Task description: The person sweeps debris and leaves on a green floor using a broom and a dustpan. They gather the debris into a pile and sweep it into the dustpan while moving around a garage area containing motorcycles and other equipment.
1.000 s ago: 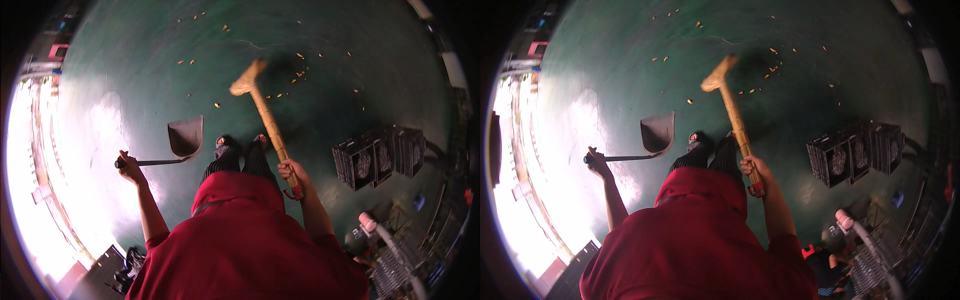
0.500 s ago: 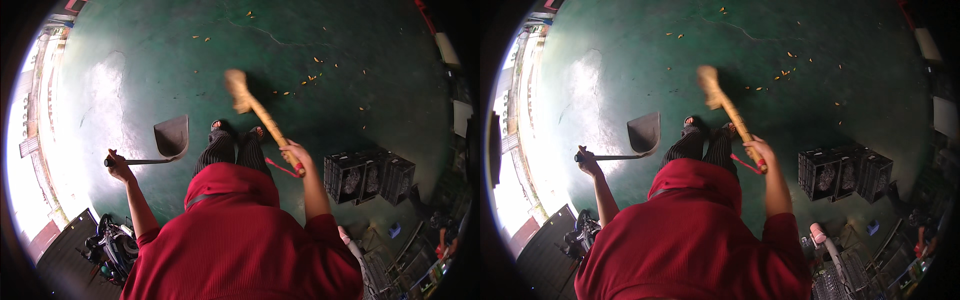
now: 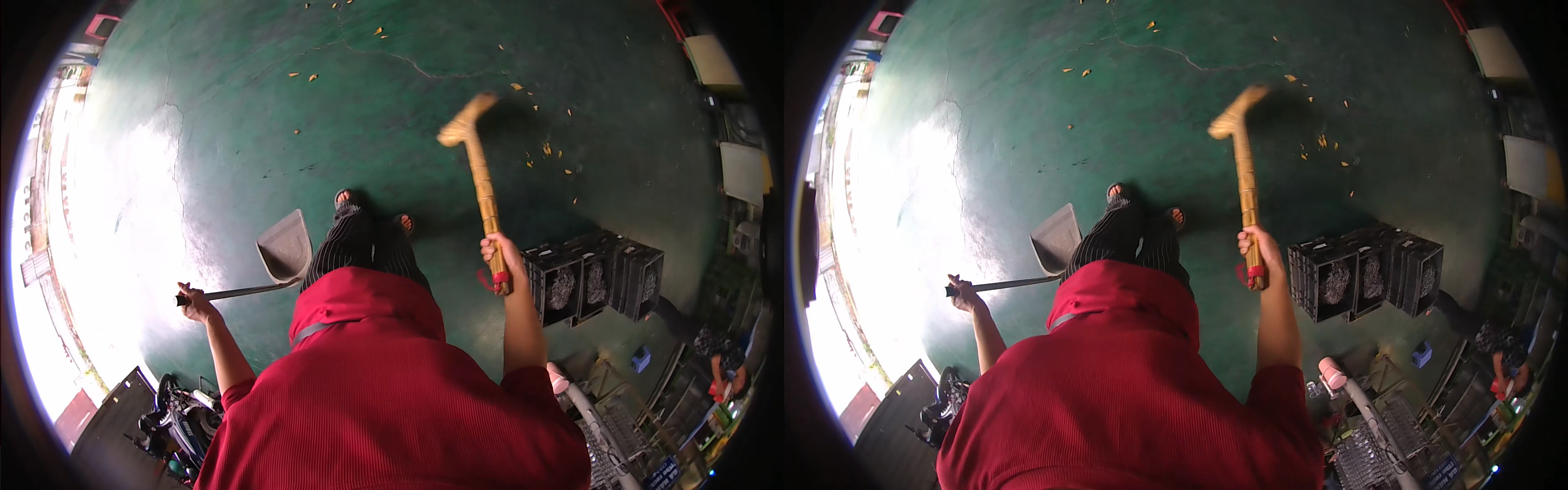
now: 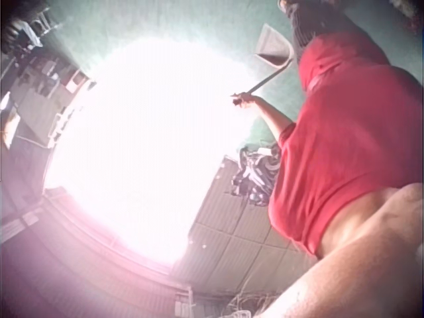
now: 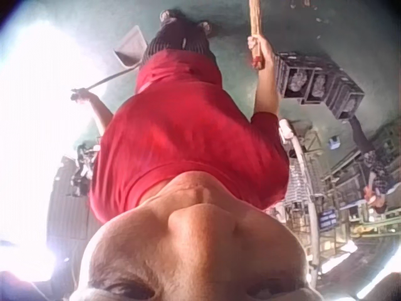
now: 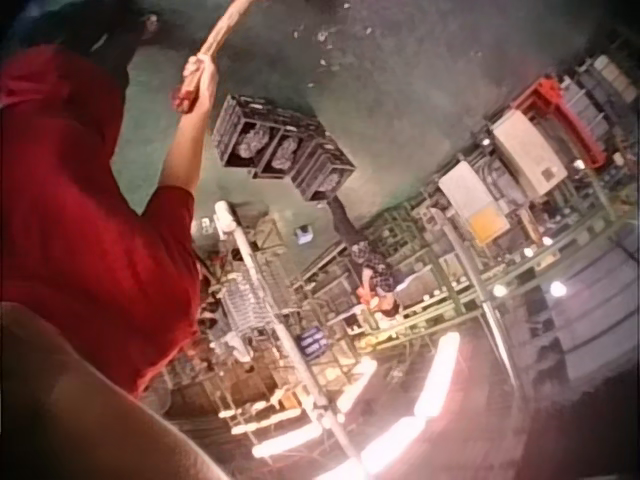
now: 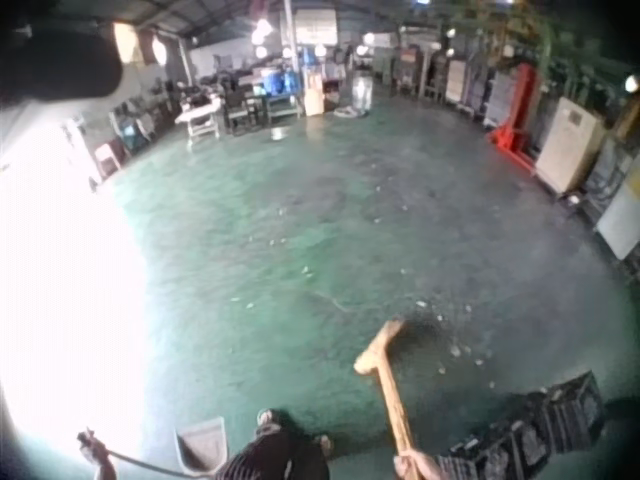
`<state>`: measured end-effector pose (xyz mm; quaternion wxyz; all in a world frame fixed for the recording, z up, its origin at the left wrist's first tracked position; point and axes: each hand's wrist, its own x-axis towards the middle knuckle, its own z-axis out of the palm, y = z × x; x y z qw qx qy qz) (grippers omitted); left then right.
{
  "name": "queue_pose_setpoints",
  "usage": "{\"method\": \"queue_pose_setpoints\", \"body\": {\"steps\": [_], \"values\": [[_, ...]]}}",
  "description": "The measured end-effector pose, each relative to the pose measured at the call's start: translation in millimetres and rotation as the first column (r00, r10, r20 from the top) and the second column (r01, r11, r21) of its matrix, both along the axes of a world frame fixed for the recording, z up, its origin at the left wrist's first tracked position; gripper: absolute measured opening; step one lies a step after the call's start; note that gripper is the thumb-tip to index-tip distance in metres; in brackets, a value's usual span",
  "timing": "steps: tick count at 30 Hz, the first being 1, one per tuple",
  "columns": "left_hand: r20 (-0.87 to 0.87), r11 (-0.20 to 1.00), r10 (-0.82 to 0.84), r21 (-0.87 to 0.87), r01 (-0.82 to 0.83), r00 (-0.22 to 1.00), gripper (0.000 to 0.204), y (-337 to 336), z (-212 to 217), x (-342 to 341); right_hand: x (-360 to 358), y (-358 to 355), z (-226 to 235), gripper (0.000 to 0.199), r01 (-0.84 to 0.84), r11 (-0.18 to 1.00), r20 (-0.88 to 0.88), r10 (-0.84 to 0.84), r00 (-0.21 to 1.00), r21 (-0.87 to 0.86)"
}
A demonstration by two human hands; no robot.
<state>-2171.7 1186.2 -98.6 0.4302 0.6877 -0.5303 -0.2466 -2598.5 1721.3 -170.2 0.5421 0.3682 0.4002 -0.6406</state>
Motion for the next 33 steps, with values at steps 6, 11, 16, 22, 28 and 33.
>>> {"method": "queue_pose_setpoints", "body": {"steps": [6, 11, 16, 22, 28, 33], "values": [[0.214, 0.995, 0.096, -0.001, -0.098, 0.972, 0.033, 16, 5, -18, 24, -112, 2, 0.032, -0.416, 0.873, -0.037, 0.422, 0.906, -0.256], [0.18, 0.986, 0.169, -0.033, -0.166, 0.969, 0.031, 15, 4, -9, 20, -266, -31, 0.046, -0.803, 0.561, -0.302, 0.744, 0.595, -0.201], [0.184, 0.966, 0.258, -0.057, -0.252, 0.948, 0.029, 11, 9, -15, -14, -391, -80, 0.039, -0.917, 0.377, -0.434, 0.853, 0.289, 0.13], [0.244, 0.967, 0.253, -0.024, -0.255, 0.936, 0.031, -29, 16, -34, -152, -405, -81, 0.035, -0.723, 0.686, -0.28, 0.681, 0.677, -0.079], [0.232, 0.976, 0.187, 0.063, -0.206, 0.954, 0.031, -101, 15, -65, -233, -365, -72, 0.025, -0.293, 0.956, -0.013, 0.294, 0.956, 0.012], [0.103, 0.991, 0.124, 0.036, -0.128, 0.987, 0.029, -144, 6, -105, -258, -370, -47, 0.023, -0.021, 0.959, -0.222, 0.087, 0.971, 0.284]]}}
